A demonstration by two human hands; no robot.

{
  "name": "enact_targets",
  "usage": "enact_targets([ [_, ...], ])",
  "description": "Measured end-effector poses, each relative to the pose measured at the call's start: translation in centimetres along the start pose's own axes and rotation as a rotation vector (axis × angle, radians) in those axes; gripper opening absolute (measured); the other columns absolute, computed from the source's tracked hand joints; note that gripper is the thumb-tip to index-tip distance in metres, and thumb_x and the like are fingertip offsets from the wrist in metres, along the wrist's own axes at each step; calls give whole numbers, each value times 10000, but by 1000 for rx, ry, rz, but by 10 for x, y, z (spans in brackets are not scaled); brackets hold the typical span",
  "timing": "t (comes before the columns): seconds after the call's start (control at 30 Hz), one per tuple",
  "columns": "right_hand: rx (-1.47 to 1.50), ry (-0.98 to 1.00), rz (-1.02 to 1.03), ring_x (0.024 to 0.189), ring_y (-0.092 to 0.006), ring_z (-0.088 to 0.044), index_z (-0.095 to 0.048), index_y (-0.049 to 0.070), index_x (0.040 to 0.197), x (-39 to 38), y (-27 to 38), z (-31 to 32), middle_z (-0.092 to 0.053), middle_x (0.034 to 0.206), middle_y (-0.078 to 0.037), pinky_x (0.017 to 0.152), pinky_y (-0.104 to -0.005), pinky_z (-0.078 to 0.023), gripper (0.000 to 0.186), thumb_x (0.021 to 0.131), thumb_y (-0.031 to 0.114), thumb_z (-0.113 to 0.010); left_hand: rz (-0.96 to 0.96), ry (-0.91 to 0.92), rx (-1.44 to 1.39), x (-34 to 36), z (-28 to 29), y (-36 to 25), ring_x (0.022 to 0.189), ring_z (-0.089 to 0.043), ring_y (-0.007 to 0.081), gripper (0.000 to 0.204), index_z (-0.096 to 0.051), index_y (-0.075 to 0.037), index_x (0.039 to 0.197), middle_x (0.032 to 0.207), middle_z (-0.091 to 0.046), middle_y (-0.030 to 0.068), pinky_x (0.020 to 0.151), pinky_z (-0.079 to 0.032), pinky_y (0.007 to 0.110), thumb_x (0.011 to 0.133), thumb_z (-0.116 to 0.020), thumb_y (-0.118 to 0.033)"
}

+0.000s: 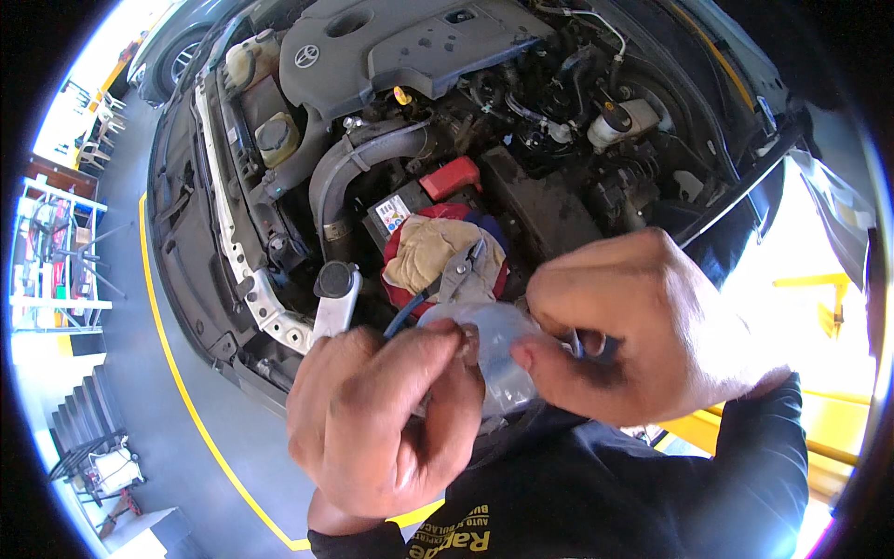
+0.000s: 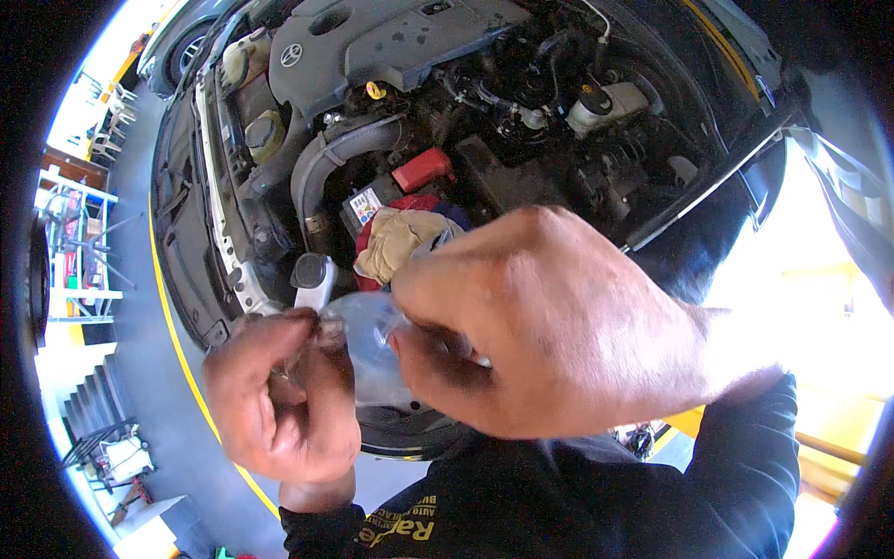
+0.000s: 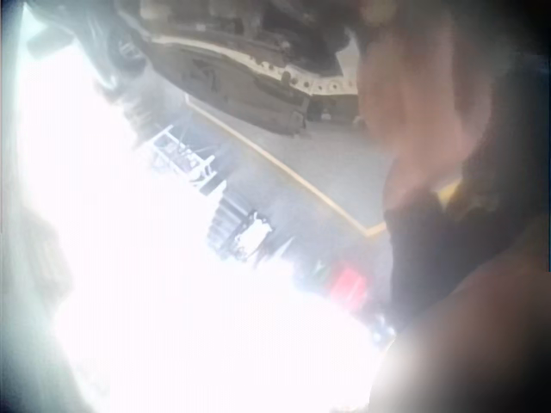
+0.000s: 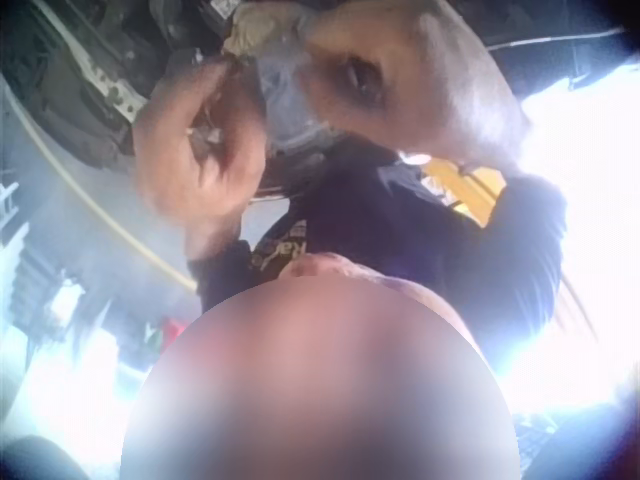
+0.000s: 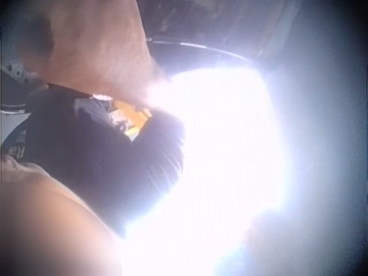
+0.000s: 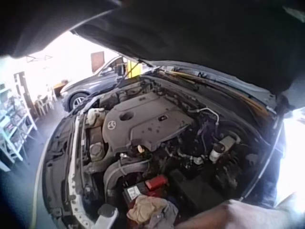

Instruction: The person works under the hood of a car, using pliers to remove a hose clamp and detach a hose from the engine. They then open a plastic bag, remove a new clamp, and install it on the hose before tightening it with pliers.

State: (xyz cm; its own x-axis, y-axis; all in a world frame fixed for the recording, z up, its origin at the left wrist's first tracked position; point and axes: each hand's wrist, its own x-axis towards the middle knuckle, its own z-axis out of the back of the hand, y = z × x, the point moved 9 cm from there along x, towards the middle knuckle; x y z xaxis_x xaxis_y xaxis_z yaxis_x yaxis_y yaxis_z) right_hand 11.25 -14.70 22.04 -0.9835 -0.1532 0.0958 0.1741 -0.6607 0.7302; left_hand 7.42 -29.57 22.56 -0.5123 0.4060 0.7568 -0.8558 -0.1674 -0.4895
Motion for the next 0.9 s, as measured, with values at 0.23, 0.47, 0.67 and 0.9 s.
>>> enact_targets([
  [0.23,-575,-592,106,583,-208,-567,-637,15,812,46,-32,71,-588,662,-117,590,-363,-440,346,995,306,-680,166,51,66,75,-50,71,714,-665,276,194,-719,-37,1000,818,-676,119,696,-517,388,810,-723,-77],
  [0.47,-505,-432,-53,673,-176,-667,-678,16,868,86,-122,99,-661,704,-87,670,-341,-517,393,1008,383,-658,1,-246,-110,107,-123,108,843,-713,385,146,-733,-35,941,895,-744,170,816,-552,449,832,-705,-129],
  [0.67,-748,60,-346,673,-197,-687,-691,5,852,88,-239,88,-691,742,-106,660,-373,-538,414,989,395,-662,554,311,46,60,-277,211,986,-712,431,239,-750,-35,983,974,-734,258,873,-563,483,829,-703,-212],
  [0.9,-283,128,-398,676,-223,-717,-718,6,1033,82,-265,72,-742,877,-114,634,-366,-569,310,959,306,-691,566,687,253,39,-341,236,1124,-689,417,283,-716,-38,1142,1184,-718,240,942,-559,487,890,-663,-156],
])
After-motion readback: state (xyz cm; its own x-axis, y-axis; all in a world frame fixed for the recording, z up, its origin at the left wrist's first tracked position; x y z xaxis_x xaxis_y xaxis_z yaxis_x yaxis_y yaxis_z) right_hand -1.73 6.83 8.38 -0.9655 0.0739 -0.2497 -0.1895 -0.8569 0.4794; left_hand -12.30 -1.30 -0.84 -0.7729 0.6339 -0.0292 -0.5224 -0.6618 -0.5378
